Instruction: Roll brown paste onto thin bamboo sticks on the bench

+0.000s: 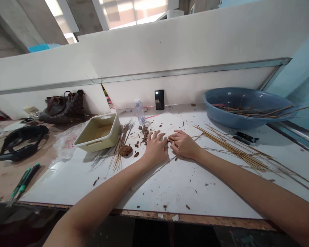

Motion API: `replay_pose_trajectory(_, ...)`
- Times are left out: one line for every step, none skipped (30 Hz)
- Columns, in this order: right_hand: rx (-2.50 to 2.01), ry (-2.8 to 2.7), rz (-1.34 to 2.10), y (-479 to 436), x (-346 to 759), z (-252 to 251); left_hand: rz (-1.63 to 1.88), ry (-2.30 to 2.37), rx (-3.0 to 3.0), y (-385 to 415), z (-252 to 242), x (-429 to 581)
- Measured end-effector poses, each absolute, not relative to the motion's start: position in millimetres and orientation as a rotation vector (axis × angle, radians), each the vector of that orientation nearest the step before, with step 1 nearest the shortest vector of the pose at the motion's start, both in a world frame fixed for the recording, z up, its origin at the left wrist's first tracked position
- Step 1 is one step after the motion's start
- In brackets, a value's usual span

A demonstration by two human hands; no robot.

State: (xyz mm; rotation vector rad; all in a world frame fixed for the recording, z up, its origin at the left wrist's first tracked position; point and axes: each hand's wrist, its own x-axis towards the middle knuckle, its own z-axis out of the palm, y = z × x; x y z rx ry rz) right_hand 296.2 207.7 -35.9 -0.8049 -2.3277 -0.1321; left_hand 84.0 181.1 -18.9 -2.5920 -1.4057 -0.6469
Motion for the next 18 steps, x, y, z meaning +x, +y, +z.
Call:
replay_pose_trajectory(-0.798, -2.334, -0.129, 206.9, 296.3, -35.0, -0.645, -1.407, -2.592, 181.5, -18.9, 83.8)
replay_pose_trajectory(-0.790, -2.337, -0.128, 206.0, 296.3, -34.1, -0.646, -1.407, -2.591, 181.9, -19.0, 83.6)
replay_pose_trajectory(-0.784, -2.337, -0.130, 205.1, 296.4, -33.3, -0.648, -1.405, -2.590, 182.3, -19.0, 83.6)
replay_pose_trajectory(-0.781, -2.332, -0.133, 204.2, 296.4, -32.4, -0.648, -1.400, -2.590, 182.6, -18.8, 83.6)
replay_pose_trajectory(-0.780, -2.327, -0.137, 203.2, 296.4, -31.7, -0.648, -1.392, -2.592, 182.7, -18.5, 83.6)
replay_pose_trajectory(-0.779, -2.323, -0.141, 202.3, 296.2, -31.1, -0.647, -1.383, -2.595, 182.7, -18.1, 83.6)
replay_pose_trajectory(-0.778, -2.322, -0.145, 201.5, 296.0, -30.7, -0.646, -1.373, -2.599, 182.5, -17.7, 83.6)
replay_pose_trajectory(-0.775, -2.324, -0.151, 201.0, 295.7, -30.6, -0.644, -1.364, -2.604, 182.3, -17.2, 83.7)
replay_pose_trajectory(-0.771, -2.327, -0.158, 200.8, 295.4, -30.9, -0.643, -1.360, -2.606, 182.0, -17.0, 83.8)
replay_pose_trajectory(-0.769, -2.332, -0.166, 201.1, 295.0, -31.6, -0.640, -1.360, -2.606, 181.7, -17.0, 84.1)
replay_pose_trajectory(-0.773, -2.335, -0.176, 201.8, 294.6, -32.7, -0.636, -1.366, -2.602, 181.5, -17.4, 84.3)
replay_pose_trajectory(-0.786, -2.329, -0.188, 203.0, 294.1, -34.3, -0.630, -1.378, -2.592, 181.4, -18.2, 84.7)
replay_pose_trajectory(-0.809, -2.319, -0.198, 204.4, 293.7, -36.1, -0.623, -1.394, -2.578, 181.4, -19.2, 85.0)
replay_pose_trajectory(-0.836, -2.308, -0.204, 206.1, 293.4, -38.0, -0.614, -1.416, -2.562, 181.5, -20.5, 85.4)
replay_pose_trajectory(-0.863, -2.301, -0.206, 207.8, 293.1, -39.9, -0.606, -1.441, -2.547, 181.7, -21.7, 85.7)
replay_pose_trajectory(-0.886, -2.297, -0.207, 209.3, 292.9, -41.5, -0.597, -1.465, -2.534, 181.9, -22.8, 86.0)
replay_pose_trajectory(-0.900, -2.296, -0.206, 210.5, 292.9, -42.8, -0.590, -1.484, -2.525, 182.1, -23.5, 86.1)
replay_pose_trajectory(-0.904, -2.297, -0.205, 211.3, 293.0, -43.4, -0.588, -1.495, -2.519, 182.1, -23.7, 86.2)
